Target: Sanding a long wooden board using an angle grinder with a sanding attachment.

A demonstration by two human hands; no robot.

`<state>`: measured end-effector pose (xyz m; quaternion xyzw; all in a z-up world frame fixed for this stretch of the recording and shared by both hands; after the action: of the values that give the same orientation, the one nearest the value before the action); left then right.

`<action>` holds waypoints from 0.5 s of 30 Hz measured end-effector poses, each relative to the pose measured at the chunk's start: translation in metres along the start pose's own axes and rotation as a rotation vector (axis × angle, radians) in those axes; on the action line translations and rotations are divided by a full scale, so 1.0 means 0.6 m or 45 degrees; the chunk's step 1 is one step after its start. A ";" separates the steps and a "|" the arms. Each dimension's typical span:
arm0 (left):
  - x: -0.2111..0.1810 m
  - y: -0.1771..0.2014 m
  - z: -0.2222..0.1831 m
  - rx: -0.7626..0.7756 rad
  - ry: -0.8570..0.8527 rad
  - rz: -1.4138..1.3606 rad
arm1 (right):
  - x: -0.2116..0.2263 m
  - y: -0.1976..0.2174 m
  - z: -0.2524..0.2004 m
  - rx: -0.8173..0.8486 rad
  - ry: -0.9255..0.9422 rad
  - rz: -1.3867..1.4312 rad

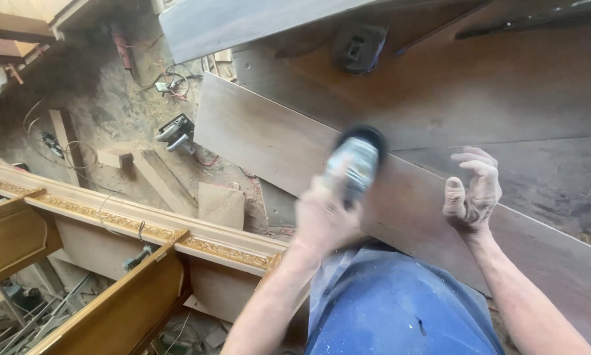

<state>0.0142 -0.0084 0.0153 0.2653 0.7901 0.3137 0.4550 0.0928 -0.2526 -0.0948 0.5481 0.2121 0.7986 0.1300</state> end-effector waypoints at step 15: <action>-0.001 -0.030 -0.029 -0.172 0.119 -0.020 | -0.002 0.013 -0.004 -0.063 -0.218 0.495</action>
<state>-0.0034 -0.0250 0.0091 0.2127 0.7897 0.3745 0.4370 0.0914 -0.2603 -0.0928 0.6411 0.0709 0.7641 0.0043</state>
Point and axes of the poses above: each hand's wrist, its own z-axis towards the middle knuckle, its own y-axis out of the back of the hand, x = y × z, the point moved 1 cm from there along z, towards the middle knuckle, and after that the axes turned 10 degrees about -z, right-handed, at the moved point
